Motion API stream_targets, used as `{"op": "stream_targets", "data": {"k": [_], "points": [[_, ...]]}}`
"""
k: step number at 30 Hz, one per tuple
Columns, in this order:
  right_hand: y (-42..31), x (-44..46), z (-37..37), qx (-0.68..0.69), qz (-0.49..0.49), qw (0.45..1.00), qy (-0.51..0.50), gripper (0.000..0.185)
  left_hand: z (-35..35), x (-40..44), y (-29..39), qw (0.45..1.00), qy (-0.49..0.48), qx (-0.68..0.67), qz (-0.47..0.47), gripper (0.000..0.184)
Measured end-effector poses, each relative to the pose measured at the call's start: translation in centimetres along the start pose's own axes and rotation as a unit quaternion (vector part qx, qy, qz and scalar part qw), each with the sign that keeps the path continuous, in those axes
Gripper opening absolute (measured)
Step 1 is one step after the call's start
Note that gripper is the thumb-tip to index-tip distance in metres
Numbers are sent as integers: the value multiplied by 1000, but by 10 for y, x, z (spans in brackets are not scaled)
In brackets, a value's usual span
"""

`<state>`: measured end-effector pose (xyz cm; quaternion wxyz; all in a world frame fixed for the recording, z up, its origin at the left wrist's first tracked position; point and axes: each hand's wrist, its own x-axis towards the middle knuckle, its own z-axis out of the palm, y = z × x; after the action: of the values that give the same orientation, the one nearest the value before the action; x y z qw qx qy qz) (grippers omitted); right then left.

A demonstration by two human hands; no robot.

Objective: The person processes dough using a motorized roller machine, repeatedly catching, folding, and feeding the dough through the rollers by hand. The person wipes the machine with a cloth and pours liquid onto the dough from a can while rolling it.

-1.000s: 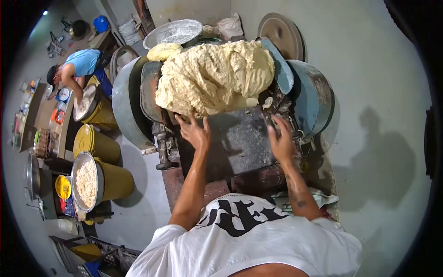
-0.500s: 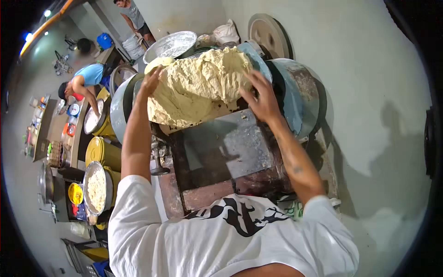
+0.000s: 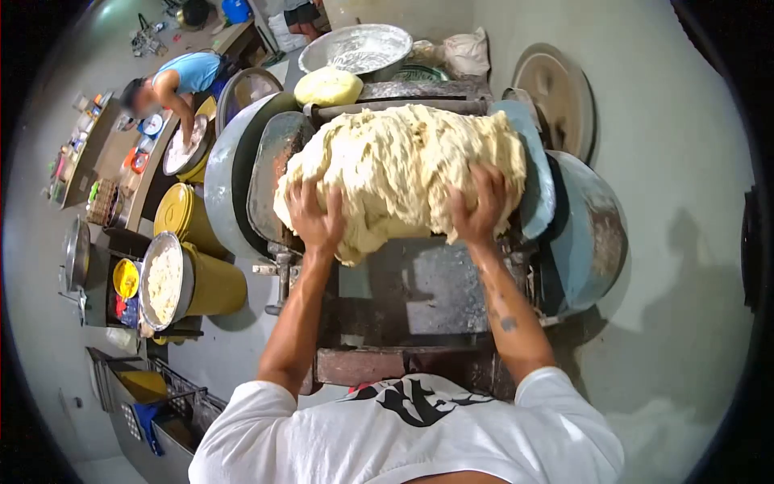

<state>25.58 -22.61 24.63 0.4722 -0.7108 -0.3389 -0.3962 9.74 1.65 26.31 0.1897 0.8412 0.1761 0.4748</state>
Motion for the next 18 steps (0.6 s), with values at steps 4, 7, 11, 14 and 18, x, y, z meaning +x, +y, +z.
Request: {"op": "stream_targets", "data": {"k": [4,7,11,14,18], "points": [[13,-52,6,-15,-5,1000,22,55,6,-47,-9,999,13,-32,-28,41],[25,-79,5,-63,-37,997,-23,53,29,-78,-33,987,43,102,120,51],[15,-92,6,-92,-29,994,-55,53,46,-100,-34,995,88,-24,44,49],[16,-105,17,-67,-32,997,-25,57,55,-124,-53,996,62,7,70,48],[44,-176,27,-48,-20,998,-24,67,72,-139,-61,991,95,-52,73,49]]}}
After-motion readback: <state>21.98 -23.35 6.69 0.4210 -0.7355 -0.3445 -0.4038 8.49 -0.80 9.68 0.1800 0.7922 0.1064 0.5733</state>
